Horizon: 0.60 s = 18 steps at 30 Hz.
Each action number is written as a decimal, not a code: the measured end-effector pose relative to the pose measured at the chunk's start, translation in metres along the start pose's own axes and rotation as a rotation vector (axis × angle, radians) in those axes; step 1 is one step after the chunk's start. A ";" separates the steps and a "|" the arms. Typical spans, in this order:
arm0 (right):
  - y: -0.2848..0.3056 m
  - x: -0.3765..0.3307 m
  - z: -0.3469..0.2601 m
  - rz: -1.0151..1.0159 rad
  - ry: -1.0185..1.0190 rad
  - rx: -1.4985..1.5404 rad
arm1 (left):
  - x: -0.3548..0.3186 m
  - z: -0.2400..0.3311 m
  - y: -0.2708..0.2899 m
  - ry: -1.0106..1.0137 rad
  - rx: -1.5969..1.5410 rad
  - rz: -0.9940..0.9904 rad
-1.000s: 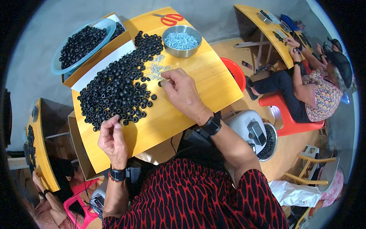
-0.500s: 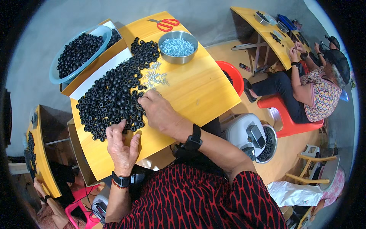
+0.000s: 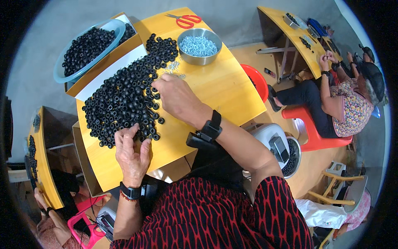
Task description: Assembling black plastic rings by manually inserting small metal pins into the center hole.
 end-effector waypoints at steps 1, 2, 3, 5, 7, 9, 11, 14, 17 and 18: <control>-0.005 0.000 -0.001 -0.025 0.028 0.008 | 0.002 0.002 0.001 -0.011 0.003 0.012; -0.009 -0.002 -0.001 -0.050 0.053 0.016 | 0.004 0.002 0.000 -0.022 0.005 0.021; -0.005 -0.001 -0.005 -0.059 0.044 0.024 | 0.004 -0.002 0.000 -0.026 0.018 0.011; -0.003 0.002 0.001 -0.020 0.058 0.046 | 0.004 -0.001 0.004 -0.034 0.023 0.031; 0.014 -0.004 -0.001 0.059 0.024 0.131 | 0.003 -0.001 0.008 -0.035 0.021 0.043; 0.045 -0.017 -0.003 0.053 -0.019 0.138 | 0.000 -0.007 0.006 -0.026 -0.032 0.052; 0.071 -0.039 0.012 0.042 -0.064 0.146 | 0.002 -0.010 0.003 0.024 -0.078 0.072; 0.114 -0.079 0.029 -0.008 -0.246 0.220 | -0.002 -0.016 -0.002 0.076 -0.171 0.069; 0.144 -0.121 0.057 0.048 -0.359 0.189 | -0.010 -0.025 0.001 0.155 -0.277 0.077; 0.151 -0.135 0.064 0.065 -0.383 0.170 | -0.011 -0.024 0.004 0.186 -0.251 0.074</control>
Point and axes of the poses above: each hand's wrist, its own x-axis towards the middle knuckle, its own y-axis out of the back of the hand, z = x × y, the point moved 7 cm from there along x, towards the middle knuckle, and after that the axes turned 12 degrees about -x, right-handed, at the moved point
